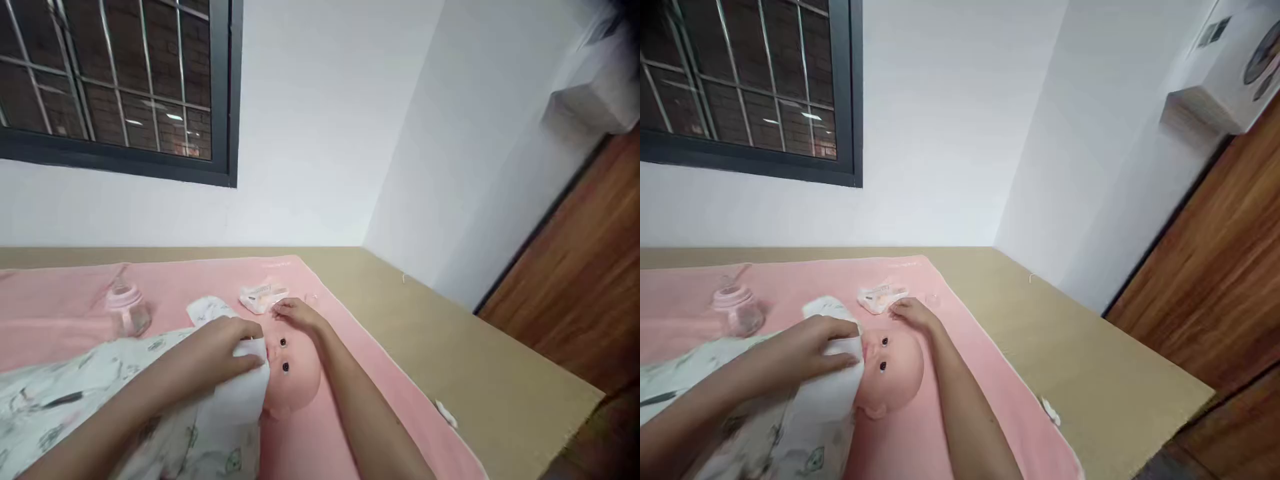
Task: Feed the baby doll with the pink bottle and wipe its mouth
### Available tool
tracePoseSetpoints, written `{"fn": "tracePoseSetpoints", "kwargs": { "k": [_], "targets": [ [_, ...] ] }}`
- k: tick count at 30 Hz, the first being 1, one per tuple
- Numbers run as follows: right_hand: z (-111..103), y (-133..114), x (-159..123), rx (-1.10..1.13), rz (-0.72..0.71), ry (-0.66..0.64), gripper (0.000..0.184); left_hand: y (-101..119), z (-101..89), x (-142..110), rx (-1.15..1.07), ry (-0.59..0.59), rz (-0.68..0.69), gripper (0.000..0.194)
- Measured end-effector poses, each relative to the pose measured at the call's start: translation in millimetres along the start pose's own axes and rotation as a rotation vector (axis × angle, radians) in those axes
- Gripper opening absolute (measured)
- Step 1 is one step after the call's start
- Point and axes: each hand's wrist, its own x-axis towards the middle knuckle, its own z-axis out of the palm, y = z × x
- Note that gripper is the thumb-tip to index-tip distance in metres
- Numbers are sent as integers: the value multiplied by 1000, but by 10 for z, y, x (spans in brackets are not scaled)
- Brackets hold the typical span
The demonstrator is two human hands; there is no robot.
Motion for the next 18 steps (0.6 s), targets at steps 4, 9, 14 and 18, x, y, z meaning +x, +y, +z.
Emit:
{"fn": "tracePoseSetpoints", "kwargs": {
  "k": [4, 9, 14, 18],
  "targets": [
    [14, -12, -21, 40, 15, 4, 44, 42, 35, -15, 17, 11, -15, 7],
    [-15, 14, -7, 114, 64, 36, 29, 40, 12, -5, 35, -3, -20, 8],
    [-24, 49, 7, 145, 72, 67, 17, -55, 11, -1, 38, 12, 2, 8],
    [-17, 53, 9, 147, 81, 98, 11, -80, 14, 13, 49, 11, 1, 12]
  ]
}}
